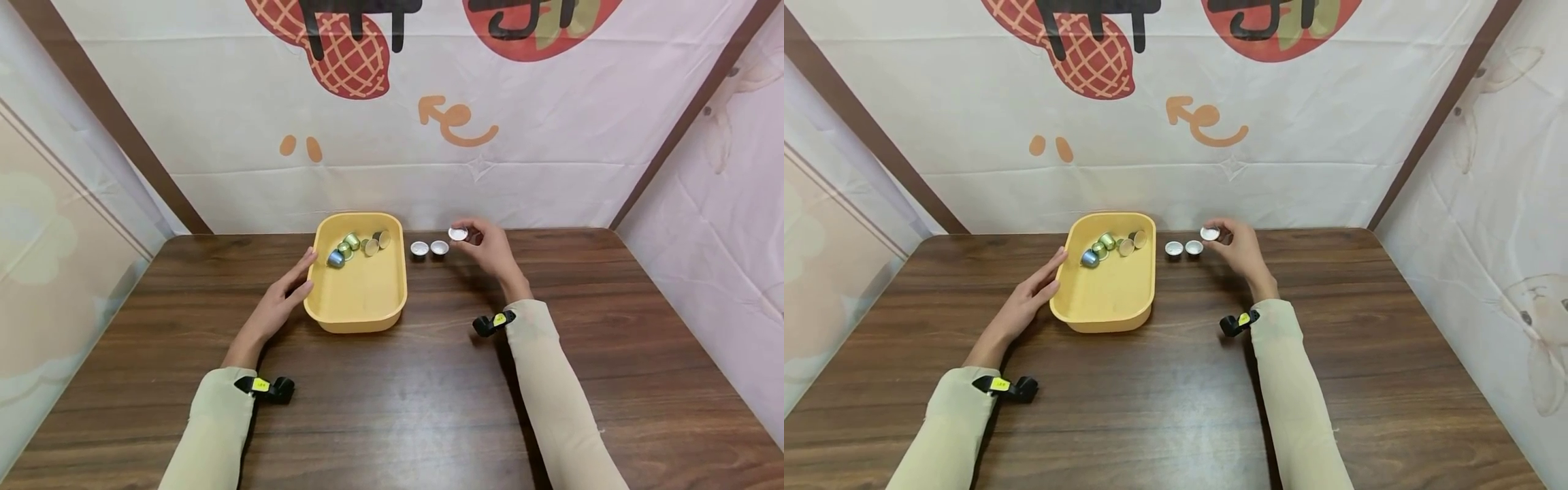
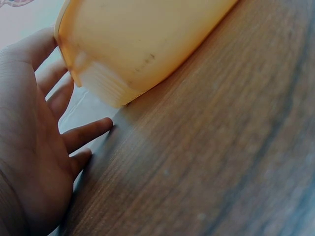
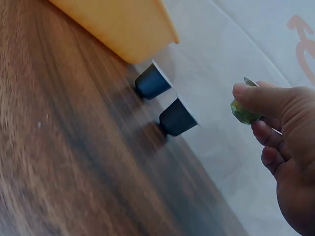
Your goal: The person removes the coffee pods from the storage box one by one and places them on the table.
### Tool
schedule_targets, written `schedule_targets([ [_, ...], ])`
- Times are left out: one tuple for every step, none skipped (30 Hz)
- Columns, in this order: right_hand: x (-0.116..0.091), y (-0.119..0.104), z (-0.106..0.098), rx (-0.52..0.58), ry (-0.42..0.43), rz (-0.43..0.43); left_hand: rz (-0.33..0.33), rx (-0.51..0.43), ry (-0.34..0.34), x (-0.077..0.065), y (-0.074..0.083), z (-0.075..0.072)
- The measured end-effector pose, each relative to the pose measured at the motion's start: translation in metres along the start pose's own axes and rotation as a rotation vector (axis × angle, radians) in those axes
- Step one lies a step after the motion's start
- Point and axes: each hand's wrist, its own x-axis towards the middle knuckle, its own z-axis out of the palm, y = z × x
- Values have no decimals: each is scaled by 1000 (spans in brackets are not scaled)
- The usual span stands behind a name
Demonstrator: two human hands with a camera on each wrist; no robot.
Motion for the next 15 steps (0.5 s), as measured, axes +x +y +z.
schedule_targets([
  [-1, 2, 0, -1, 1, 15, 1, 1, -1, -1, 0, 0],
  [-3, 4, 1, -2, 0, 34, 0, 0, 0, -1, -1, 0],
  [-4, 6, 1, -5, 1, 54, 2, 1, 2, -2, -1, 0],
  [-5, 7, 2, -6, 0, 72, 4, 1, 3, -2, -2, 0],
  [-6, 9, 2, -12, -1, 90, 7, 2, 2, -2, -2, 0],
  [-7, 11, 3, -17, -2, 107, 8, 0, 2, -2, -2, 0],
  [-8, 13, 3, -20, -2, 123, 11, 0, 2, -2, -2, 0],
  [-8, 15, 4, -25, -3, 135, 12, 0, 4, -2, -2, 0],
  [-9, 17, 5, -27, -3, 146, 14, -1, 3, -2, -2, 0],
  [-9, 19, 6, -31, -4, 154, 13, -2, 3, -2, -2, 0],
  [-10, 21, 7, -35, -4, 159, 12, -2, 2, -2, -2, 0],
  [-10, 23, 8, -37, -4, 162, 10, -5, 4, -2, -2, 0],
  [-11, 24, 9, -37, -5, 162, 11, -6, 3, -1, -2, 0],
  [-11, 26, 10, -37, -7, 162, 10, -9, 3, -1, -1, 0],
  [-12, 27, 10, -39, -8, 164, 11, -10, 2, -1, -1, 0],
])
